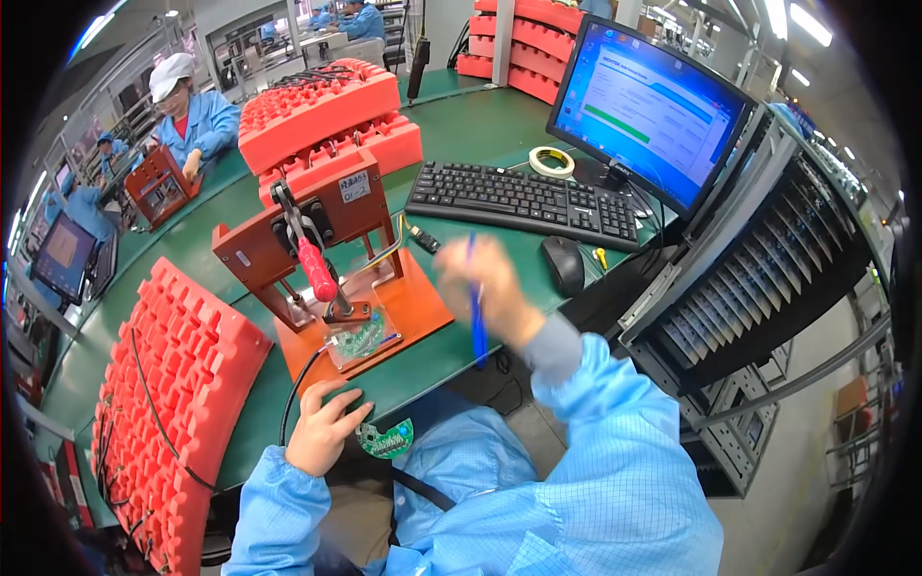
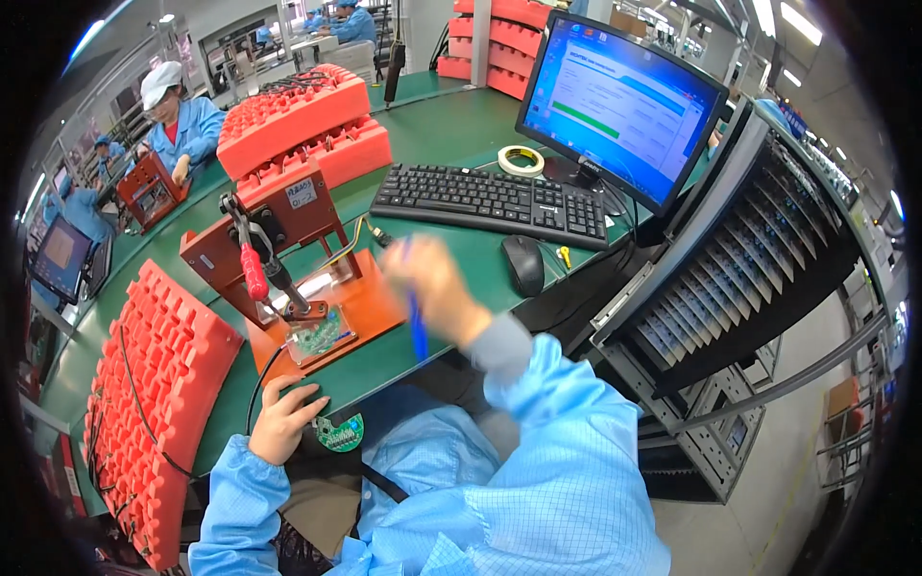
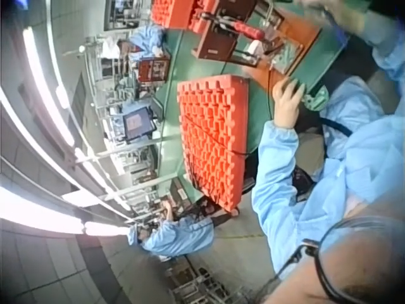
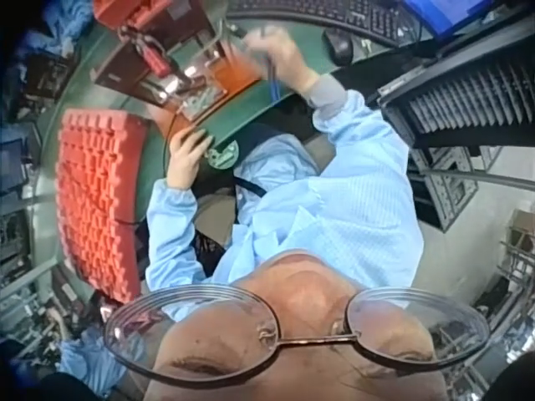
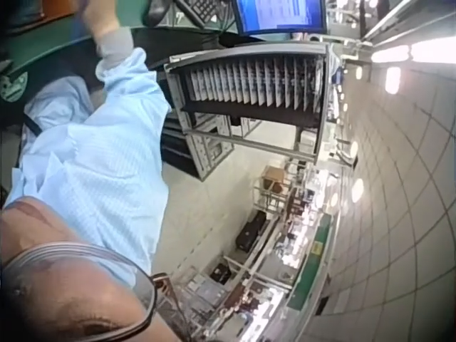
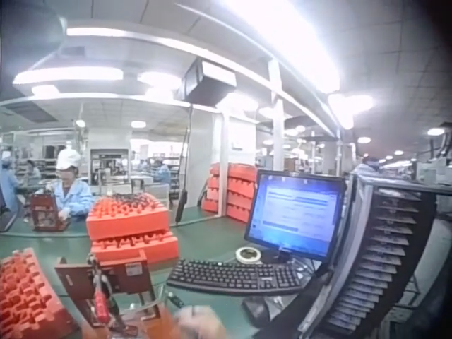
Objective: The person assembles and tests electronic circuit boards by hand, using a specialized testing fixture and cables.
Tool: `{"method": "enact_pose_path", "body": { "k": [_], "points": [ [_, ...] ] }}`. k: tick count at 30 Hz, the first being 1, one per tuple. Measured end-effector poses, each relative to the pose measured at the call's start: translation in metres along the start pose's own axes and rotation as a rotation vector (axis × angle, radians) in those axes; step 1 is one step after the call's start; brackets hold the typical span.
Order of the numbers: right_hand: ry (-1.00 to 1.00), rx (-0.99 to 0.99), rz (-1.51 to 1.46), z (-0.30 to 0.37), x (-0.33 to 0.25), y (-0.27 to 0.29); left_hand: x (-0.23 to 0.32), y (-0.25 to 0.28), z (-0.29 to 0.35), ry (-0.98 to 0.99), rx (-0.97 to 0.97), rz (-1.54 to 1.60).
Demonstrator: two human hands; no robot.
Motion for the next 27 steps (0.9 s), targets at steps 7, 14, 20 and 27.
{"method": "enact_pose_path", "body": {
  "k": [7, 14, 20, 27],
  "points": [
    [0.547, -0.438, -0.167, 0.093, -0.146, -0.035, 0.000, 0.000, -0.003, 0.014, -0.006, 0.015],
    [0.048, -0.438, -0.497, 0.070, -0.116, -0.062, -0.013, 0.014, 0.009, 0.160, 0.166, 0.384],
    [-0.817, -0.602, -0.774, 0.065, -0.080, -0.081, -0.025, -0.009, 0.020, 0.596, 0.085, 0.923],
    [-0.453, -0.219, -0.687, 0.043, -0.083, -0.052, -0.042, -0.027, 0.015, 0.862, -0.009, 1.040]
  ]
}}
Point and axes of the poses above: each hand's wrist, its own z-axis away from the middle knuckle, its own y-axis out of the back of the hand, x = y × z, the point moved 8 cm from there along -z, towards the middle knuckle, and after that the axes turned 12 degrees about z, right-handed, at the moved point
